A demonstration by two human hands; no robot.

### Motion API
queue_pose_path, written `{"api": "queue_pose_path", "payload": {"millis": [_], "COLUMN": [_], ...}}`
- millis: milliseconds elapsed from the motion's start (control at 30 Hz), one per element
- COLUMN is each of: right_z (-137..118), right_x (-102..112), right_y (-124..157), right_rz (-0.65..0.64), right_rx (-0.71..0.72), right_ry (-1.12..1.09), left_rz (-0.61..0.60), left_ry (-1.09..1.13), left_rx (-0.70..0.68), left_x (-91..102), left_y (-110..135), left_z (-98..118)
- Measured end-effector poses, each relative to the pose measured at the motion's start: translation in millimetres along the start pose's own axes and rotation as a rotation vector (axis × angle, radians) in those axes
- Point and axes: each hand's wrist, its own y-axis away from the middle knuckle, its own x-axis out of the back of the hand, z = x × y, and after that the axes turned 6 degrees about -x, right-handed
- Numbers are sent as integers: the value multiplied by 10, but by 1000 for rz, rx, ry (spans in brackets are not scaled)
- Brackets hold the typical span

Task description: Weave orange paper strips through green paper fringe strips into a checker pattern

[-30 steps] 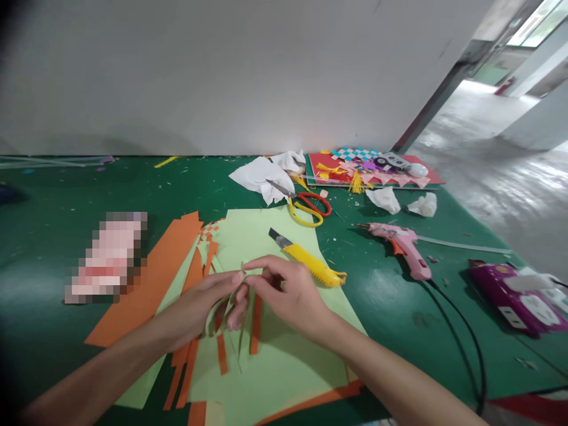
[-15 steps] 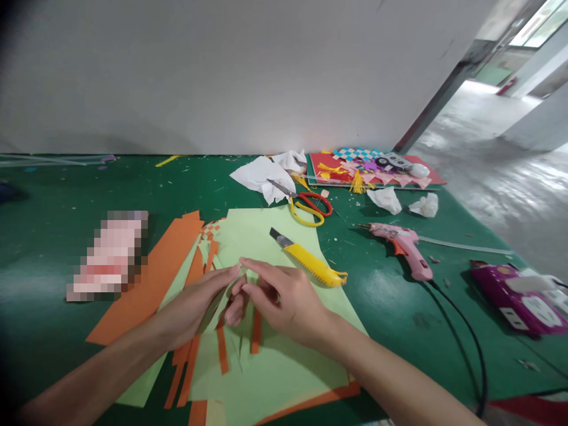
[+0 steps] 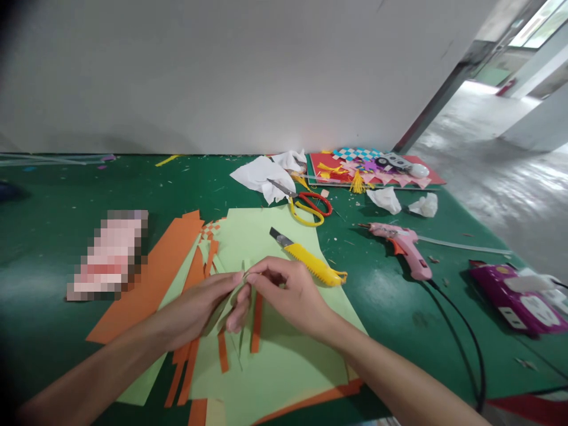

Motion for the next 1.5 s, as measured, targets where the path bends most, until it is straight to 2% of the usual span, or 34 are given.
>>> {"api": "queue_pose_path", "payload": {"millis": [300, 867, 1133, 1500], "right_z": [34, 9, 49, 37], "right_x": [26, 30, 63, 125], "right_y": [-5, -1, 2, -22], "right_rz": [-7, -6, 42, 90], "right_rx": [-24, -41, -16, -37], "right_ry": [-48, -23, -15, -49], "left_rz": [-5, 26, 2, 38], "left_ry": [53, 13, 65, 25], "left_rx": [33, 32, 37, 55], "left_x": [-12, -11, 1, -14], "left_y": [5, 0, -9, 0], "left_z": [45, 30, 27, 77]}}
